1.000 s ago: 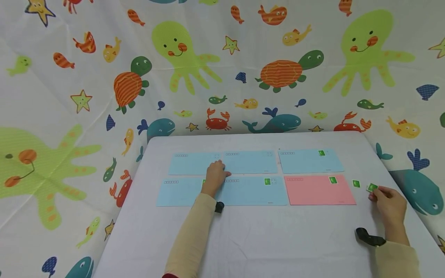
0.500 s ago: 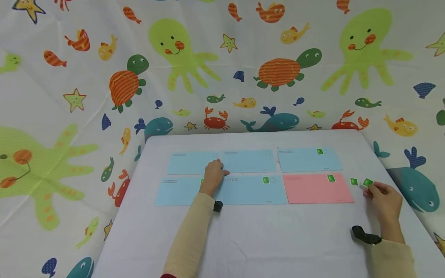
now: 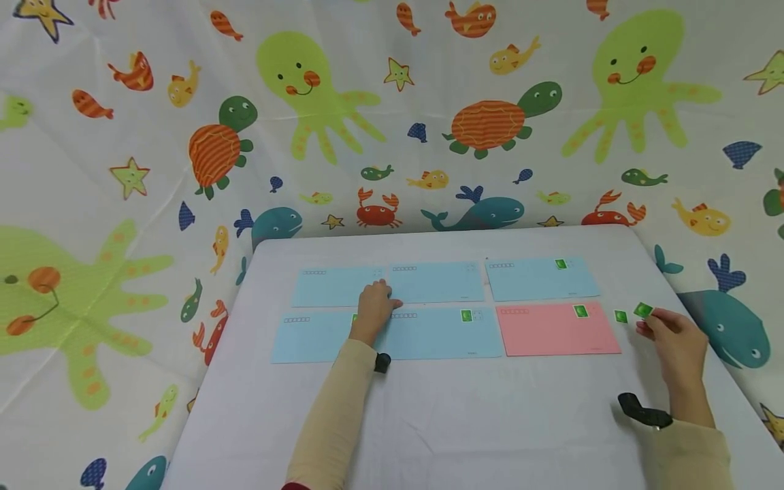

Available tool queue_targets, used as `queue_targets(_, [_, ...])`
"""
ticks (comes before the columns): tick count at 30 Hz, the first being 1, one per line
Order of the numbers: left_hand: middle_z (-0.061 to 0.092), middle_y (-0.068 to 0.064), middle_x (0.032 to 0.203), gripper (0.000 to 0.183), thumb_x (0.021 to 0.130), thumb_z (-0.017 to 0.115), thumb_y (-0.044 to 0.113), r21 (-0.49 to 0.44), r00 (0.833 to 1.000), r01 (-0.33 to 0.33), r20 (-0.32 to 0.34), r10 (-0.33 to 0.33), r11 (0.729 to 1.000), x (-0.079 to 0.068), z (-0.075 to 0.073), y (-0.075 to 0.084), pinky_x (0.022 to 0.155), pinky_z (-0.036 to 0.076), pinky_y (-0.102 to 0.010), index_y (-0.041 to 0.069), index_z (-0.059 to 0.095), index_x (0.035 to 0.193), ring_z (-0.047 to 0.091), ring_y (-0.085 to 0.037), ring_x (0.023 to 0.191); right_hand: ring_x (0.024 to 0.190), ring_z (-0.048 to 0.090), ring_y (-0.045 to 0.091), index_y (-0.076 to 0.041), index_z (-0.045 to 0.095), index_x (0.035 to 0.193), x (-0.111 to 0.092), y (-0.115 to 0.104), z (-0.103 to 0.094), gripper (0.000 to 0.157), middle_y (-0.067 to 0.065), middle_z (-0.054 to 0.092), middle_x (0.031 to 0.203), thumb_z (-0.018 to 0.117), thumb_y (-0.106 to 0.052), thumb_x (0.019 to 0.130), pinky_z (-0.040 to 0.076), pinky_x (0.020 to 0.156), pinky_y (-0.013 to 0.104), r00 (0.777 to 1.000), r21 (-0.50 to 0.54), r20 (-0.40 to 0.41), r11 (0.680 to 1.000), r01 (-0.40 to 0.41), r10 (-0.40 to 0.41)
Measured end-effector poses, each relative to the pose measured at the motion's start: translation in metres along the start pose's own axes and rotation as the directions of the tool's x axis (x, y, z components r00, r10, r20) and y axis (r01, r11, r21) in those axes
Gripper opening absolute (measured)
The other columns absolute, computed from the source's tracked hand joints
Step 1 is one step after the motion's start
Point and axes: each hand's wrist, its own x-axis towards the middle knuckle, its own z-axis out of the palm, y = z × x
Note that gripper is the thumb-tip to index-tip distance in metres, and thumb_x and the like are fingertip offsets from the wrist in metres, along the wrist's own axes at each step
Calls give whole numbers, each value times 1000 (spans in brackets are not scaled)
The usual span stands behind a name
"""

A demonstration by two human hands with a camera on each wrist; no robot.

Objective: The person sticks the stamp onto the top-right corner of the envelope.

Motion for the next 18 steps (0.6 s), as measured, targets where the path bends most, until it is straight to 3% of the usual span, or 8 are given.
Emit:
queue_targets(9, [62,-22,135,41,90,74,27,10,1000,-8,-8,8,1000,0,0,-1,95,54,-47,-2,71,119,63,-41,114,69,61,-8,-15,55,135,-4,-8,4,36,-18,52,90,57,-29,102,51,62,5,1000,55,2,998,-11,10])
queue_targets(18, [60,-22,138,45,90,74,28,7,1000,11,9,-11,1000,0,0,1,101,52,-47,-1,69,125,61,-41,121,68,61,-6,-29,57,104,-3,-11,8,4,-15,53,90,59,-28,101,52,61,8,999,142,-2,989,-38,39])
